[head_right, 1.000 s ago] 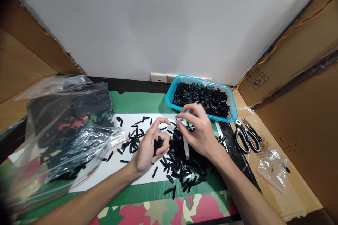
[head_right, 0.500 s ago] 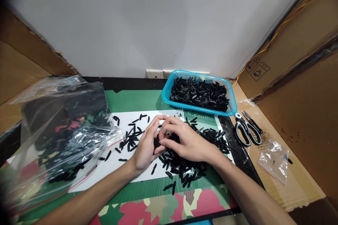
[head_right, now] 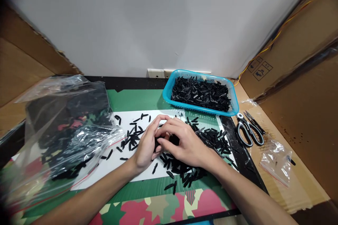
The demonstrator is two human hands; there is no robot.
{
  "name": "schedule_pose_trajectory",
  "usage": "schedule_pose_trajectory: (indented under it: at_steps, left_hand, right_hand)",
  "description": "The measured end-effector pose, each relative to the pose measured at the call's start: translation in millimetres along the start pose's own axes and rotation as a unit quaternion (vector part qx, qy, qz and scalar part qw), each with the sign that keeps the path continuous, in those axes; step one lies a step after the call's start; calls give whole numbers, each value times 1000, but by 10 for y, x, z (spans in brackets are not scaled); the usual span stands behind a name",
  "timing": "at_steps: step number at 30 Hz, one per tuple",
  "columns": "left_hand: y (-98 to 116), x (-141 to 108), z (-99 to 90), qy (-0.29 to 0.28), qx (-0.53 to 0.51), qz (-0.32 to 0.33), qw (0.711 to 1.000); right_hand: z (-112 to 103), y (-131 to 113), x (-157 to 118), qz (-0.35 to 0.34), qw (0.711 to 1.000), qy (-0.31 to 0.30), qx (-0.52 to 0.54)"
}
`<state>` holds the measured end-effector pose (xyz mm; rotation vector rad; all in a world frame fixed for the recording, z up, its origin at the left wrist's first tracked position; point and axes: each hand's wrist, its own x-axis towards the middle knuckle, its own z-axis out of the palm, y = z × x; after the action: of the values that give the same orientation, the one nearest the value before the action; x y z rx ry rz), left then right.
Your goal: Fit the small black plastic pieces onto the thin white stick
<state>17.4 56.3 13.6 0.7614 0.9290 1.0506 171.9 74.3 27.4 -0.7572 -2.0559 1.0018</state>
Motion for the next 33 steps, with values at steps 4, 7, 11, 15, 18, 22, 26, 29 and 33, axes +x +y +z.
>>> schedule_pose_trajectory:
  at_steps: [4,7,11,15,18,22,26,29,33]
  left_hand:
    - [23,21,-23,-20,-9,-6,1000]
    - [45,34,-58,-55,-21,-21,998]
    - [53,44,-81,-57,-61,-23,996]
    - [45,38,-71,-51,-66,-29,996]
    - [42,28,-62,-50,-65,-26,996]
    - [31,25,-58,-49,-64,-19,997]
    - [19,28,-60,-57,-61,-5,997]
    - [22,27,-62,-59,-61,-2,996]
    - [22,28,-67,-61,-58,2,996]
  right_hand:
    - [-1,-4,-9,11,999,49,20]
    - [-22,-1,-9,40,993,94,59]
    - [-63,45,16,91,975,139,149]
    - [-91,117,52,136,958,167,191]
    - [-94,150,68,163,953,161,199]
    - [-85,157,74,181,951,140,209]
    - [-80,156,75,184,952,134,204]
    - [-83,165,75,183,953,135,199]
    - [-81,183,72,181,955,135,193]
